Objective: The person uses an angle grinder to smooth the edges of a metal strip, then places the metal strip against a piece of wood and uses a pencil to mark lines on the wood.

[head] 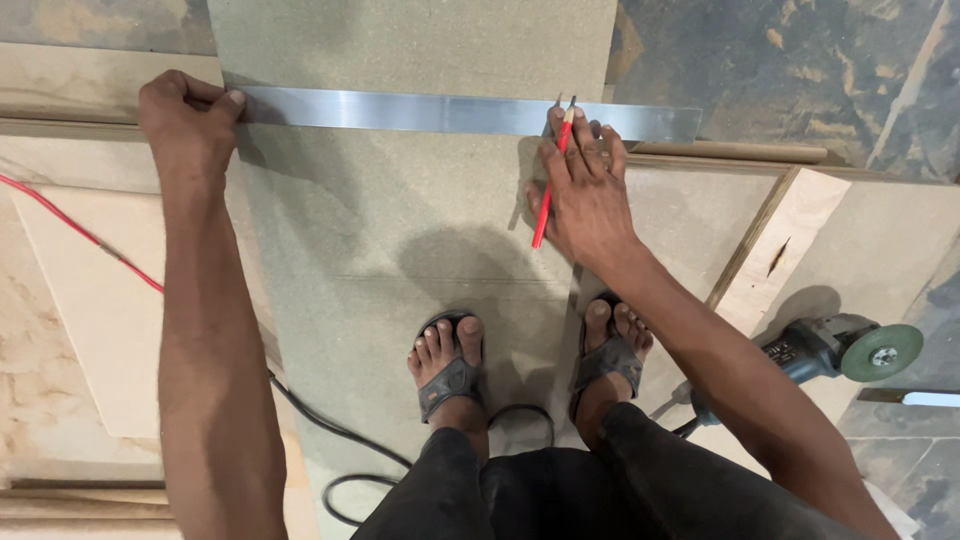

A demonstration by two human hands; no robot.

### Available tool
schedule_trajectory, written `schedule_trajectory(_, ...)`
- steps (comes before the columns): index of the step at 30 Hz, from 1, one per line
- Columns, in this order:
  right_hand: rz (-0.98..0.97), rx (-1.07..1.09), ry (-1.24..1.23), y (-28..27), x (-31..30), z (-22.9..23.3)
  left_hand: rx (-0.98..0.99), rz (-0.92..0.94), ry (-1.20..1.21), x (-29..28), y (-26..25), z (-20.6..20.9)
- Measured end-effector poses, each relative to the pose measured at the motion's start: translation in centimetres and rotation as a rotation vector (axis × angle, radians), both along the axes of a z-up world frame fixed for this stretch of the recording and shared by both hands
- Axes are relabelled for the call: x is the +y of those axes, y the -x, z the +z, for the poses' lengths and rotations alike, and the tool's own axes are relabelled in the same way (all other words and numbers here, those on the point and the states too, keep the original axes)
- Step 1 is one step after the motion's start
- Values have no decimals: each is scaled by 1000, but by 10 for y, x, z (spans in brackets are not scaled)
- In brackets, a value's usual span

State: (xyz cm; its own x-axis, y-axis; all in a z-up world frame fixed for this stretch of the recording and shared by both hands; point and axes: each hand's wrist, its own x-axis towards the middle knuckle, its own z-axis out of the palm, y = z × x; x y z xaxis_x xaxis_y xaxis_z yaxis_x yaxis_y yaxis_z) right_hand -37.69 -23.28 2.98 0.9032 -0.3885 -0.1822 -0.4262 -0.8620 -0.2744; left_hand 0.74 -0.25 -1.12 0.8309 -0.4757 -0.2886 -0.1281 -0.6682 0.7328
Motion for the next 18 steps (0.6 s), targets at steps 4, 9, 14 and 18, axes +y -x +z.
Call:
schedule_trajectory(4,-4,16,24,1,2,-2,-6,21,-18,1,1,-2)
schedule_trajectory(9,18,23,65,-2,5,-7,-142,-49,-5,2,2,-7)
schedule_trajectory(14,48,-24,82,-1,3,-10,-159,-36,-20,4,6,-8)
schedule_trajectory(18,65,3,95,-5,1,-9,-264,-50,42,9,8,-16)
